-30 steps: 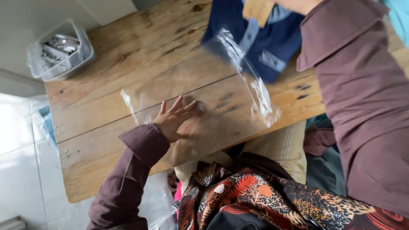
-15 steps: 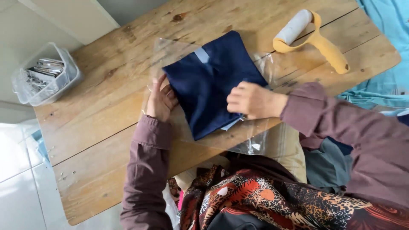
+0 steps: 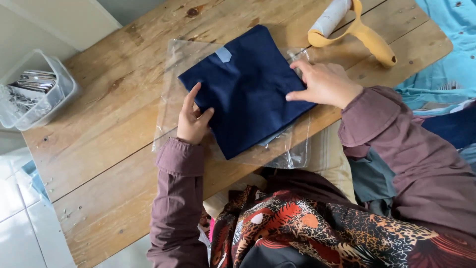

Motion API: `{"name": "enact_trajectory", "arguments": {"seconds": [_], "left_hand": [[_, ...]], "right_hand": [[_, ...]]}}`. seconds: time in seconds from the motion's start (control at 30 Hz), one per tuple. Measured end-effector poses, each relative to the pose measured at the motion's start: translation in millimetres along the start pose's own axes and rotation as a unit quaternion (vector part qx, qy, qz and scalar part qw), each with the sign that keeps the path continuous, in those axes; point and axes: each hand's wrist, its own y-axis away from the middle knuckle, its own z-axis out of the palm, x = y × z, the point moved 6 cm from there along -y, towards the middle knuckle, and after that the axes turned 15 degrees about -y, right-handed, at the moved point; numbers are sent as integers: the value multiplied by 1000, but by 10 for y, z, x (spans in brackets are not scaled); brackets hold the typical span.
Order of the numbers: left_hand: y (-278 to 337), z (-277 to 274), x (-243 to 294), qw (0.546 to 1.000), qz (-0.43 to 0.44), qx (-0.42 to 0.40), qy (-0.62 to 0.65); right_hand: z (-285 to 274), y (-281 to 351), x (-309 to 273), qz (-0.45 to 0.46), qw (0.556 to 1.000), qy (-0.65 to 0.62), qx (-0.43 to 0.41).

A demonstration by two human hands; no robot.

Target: The person attaches a tag to a folded blue shirt using a string, then places the shirt into a clear plastic bag and seals it. The shirt is then set aside with other packaged shirts.

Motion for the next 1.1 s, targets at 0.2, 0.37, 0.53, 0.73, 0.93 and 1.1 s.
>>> {"name": "enact_trajectory", "arguments": {"seconds": [0.2,0.37,0.53,0.73,0.93,1.1], "left_hand": [[-33,-57,-137,999,-30,39,22],[-1,-22,55,996,2,22,83],[122,136,243,997,14,-41,58],[209,220,407,996,54,-64,28],[299,294,463,994,90,-54,13],[350,452,579,989,125,-63,40]], "right_hand": [[-109,339,-85,59,992,0,-107],[-166,375,-61,33,989,-115,-83],[21,192,19,50,996,-76,-7],[145,-15,278,39,998,-56,5],[58,-119,48,-24,999,1,29],[-139,54,-852,-156,984,-52,72]]}}
